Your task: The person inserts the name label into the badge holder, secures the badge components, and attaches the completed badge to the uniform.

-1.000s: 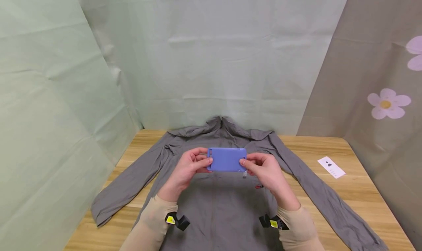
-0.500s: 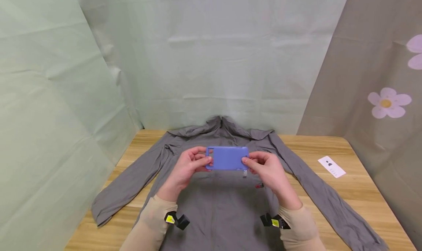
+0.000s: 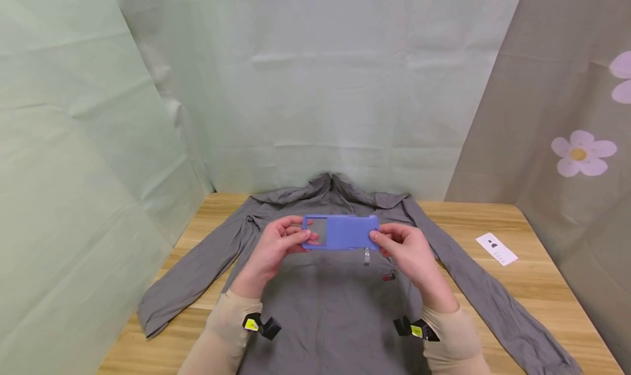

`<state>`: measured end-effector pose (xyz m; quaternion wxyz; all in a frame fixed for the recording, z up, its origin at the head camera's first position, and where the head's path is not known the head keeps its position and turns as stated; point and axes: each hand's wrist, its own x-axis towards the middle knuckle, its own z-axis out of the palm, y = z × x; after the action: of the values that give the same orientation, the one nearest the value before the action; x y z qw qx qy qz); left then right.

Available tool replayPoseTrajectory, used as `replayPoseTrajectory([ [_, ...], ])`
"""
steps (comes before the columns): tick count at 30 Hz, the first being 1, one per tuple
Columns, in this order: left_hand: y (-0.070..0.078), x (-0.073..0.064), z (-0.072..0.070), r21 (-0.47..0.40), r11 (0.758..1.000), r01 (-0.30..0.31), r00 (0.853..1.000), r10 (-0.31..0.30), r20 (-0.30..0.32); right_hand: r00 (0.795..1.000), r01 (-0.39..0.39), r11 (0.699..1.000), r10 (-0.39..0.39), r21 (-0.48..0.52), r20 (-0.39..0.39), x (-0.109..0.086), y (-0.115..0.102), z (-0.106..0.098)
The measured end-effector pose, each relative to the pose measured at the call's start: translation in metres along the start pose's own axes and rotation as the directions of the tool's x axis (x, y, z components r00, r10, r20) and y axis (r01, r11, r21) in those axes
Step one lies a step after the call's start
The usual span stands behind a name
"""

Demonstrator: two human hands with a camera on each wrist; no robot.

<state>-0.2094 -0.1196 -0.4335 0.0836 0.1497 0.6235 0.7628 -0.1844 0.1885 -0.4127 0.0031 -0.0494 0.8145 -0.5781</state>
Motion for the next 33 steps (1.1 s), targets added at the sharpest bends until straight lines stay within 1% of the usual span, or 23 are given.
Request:
replayPoseTrajectory([
  [4,0.000,0.000,-0.002,0.014,1.000,-0.003,1.000,0.003,-0.010,1.000,0.005,1.000,-0.005,-0.005,-0.014,0.000,0.001,-0.003],
  [10,0.000,0.001,-0.004,0.008,1.000,-0.003,1.000,0.003,-0.020,1.000,0.005,1.000,-0.005,-0.014,-0.020,0.000,0.000,-0.008],
  [17,-0.002,0.001,-0.003,0.017,1.000,-0.011,1.000,0.011,-0.008,1.000,0.007,0.999,-0.006,0.040,-0.019,-0.002,-0.003,-0.011],
  [23,-0.002,0.001,-0.003,0.015,1.000,-0.005,1.000,0.006,-0.015,1.000,0.011,0.998,-0.009,0.057,-0.022,-0.001,-0.002,-0.010],
  [29,0.002,-0.001,-0.006,-0.004,1.000,-0.016,0.999,0.016,-0.036,0.999,0.007,0.998,-0.003,0.067,-0.050,-0.002,-0.001,-0.012],
  [33,0.006,-0.002,-0.008,0.000,1.000,-0.025,0.998,0.025,-0.051,0.998,-0.004,0.998,0.008,0.068,-0.062,-0.002,-0.001,-0.014],
])
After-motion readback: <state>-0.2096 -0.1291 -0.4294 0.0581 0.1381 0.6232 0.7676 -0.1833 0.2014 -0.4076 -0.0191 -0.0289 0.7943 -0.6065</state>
